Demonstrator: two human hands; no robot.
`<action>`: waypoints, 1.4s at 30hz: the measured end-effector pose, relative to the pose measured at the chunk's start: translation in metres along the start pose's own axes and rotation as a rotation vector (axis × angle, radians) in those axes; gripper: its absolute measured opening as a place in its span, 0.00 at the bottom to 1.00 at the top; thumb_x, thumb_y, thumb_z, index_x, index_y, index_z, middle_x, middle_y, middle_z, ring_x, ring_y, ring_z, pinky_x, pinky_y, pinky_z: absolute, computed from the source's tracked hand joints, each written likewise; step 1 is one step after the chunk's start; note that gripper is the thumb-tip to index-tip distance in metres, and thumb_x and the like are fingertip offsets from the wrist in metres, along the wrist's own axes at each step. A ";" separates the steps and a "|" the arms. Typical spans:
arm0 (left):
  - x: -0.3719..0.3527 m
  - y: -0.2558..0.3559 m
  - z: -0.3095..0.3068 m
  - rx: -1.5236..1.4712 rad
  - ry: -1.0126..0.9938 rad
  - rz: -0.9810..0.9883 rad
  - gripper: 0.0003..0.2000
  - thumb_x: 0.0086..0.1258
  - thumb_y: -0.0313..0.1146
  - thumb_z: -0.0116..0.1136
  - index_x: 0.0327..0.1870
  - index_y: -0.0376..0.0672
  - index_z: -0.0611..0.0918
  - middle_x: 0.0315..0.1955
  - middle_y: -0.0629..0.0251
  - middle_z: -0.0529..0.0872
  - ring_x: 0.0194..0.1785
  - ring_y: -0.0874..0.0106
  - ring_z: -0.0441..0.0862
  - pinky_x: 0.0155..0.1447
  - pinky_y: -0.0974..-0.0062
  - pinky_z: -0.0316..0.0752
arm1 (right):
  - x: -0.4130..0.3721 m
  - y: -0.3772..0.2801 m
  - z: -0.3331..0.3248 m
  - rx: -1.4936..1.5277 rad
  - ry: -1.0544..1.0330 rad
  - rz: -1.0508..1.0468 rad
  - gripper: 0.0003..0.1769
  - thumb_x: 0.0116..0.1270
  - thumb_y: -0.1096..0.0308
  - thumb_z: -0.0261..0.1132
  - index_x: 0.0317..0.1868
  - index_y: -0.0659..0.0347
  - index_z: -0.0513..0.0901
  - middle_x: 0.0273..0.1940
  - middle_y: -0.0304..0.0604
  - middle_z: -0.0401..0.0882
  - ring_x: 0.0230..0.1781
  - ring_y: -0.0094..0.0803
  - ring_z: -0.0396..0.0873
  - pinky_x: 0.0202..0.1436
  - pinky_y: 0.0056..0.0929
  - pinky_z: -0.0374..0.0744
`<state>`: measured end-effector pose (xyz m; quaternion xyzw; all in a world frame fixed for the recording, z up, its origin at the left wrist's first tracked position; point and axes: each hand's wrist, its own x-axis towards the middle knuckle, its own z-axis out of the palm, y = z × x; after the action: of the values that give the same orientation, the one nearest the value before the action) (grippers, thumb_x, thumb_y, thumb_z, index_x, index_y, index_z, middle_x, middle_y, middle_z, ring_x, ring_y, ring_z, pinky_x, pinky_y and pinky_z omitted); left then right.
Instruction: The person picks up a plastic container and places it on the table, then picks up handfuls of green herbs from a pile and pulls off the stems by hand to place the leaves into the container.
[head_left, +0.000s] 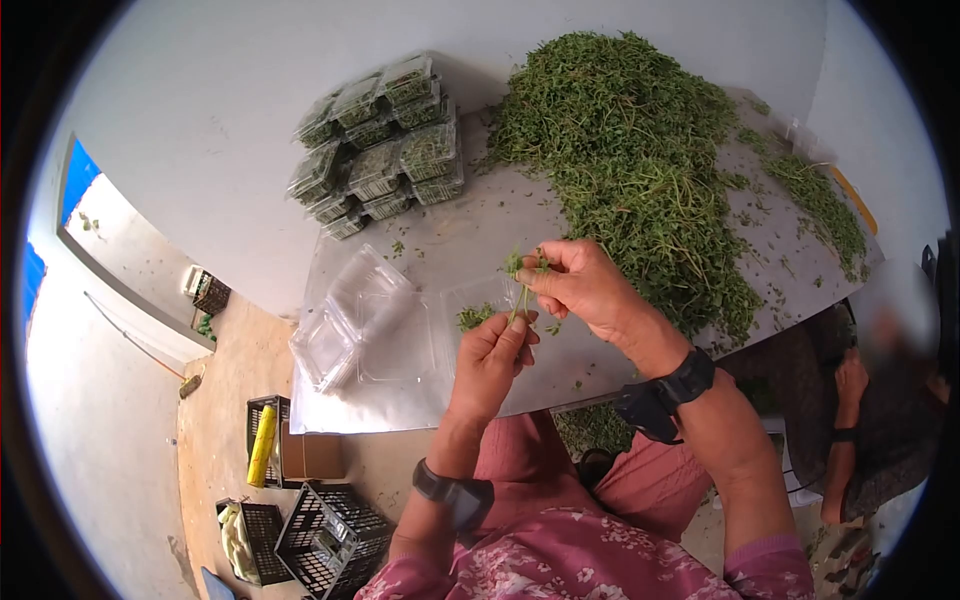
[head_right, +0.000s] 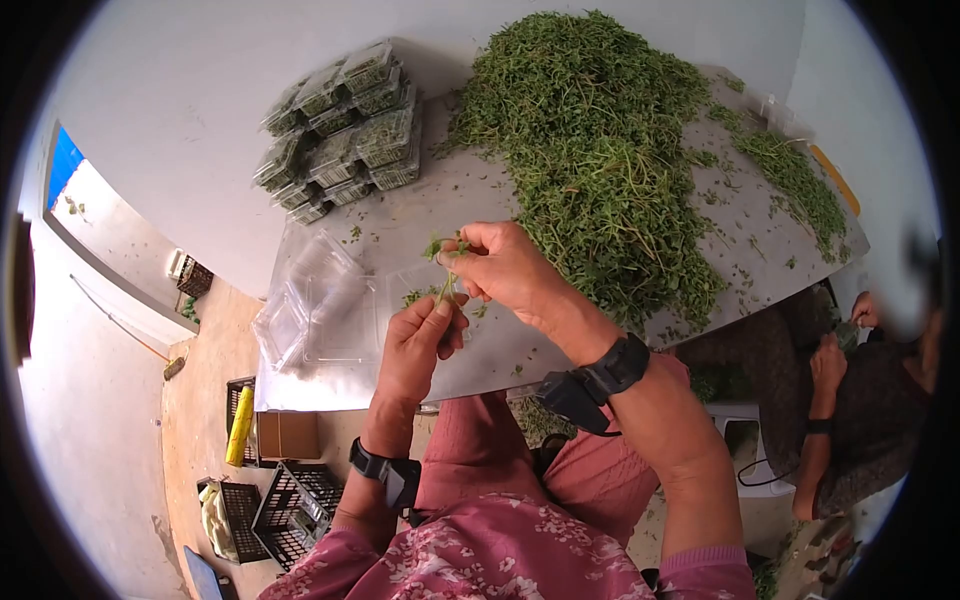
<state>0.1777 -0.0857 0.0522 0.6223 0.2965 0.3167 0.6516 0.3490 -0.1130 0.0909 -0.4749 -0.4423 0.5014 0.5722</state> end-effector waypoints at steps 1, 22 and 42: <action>0.000 0.001 0.001 0.020 0.013 0.003 0.13 0.77 0.36 0.47 0.45 0.36 0.81 0.29 0.71 0.80 0.27 0.84 0.73 0.28 0.85 0.65 | -0.001 -0.002 0.000 0.007 -0.002 0.004 0.07 0.67 0.69 0.65 0.38 0.64 0.77 0.19 0.30 0.69 0.18 0.14 0.65 0.19 0.16 0.63; -0.003 0.016 0.006 -0.319 0.105 -0.030 0.12 0.78 0.37 0.46 0.40 0.39 0.79 0.29 0.66 0.81 0.27 0.79 0.74 0.28 0.85 0.64 | -0.004 0.008 0.010 0.010 -0.137 -0.087 0.06 0.63 0.73 0.67 0.38 0.67 0.81 0.36 0.38 0.79 0.24 0.18 0.75 0.28 0.16 0.75; -0.023 0.019 -0.034 -0.095 -0.149 -0.204 0.10 0.77 0.35 0.47 0.37 0.40 0.77 0.25 0.70 0.76 0.25 0.78 0.72 0.29 0.83 0.66 | -0.012 -0.019 -0.013 -0.524 0.014 -0.518 0.06 0.59 0.80 0.63 0.38 0.64 0.82 0.34 0.37 0.80 0.28 0.20 0.75 0.32 0.20 0.74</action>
<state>0.1364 -0.0821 0.0697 0.5791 0.2937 0.2152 0.7294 0.3638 -0.1268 0.1069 -0.4812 -0.6572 0.2063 0.5422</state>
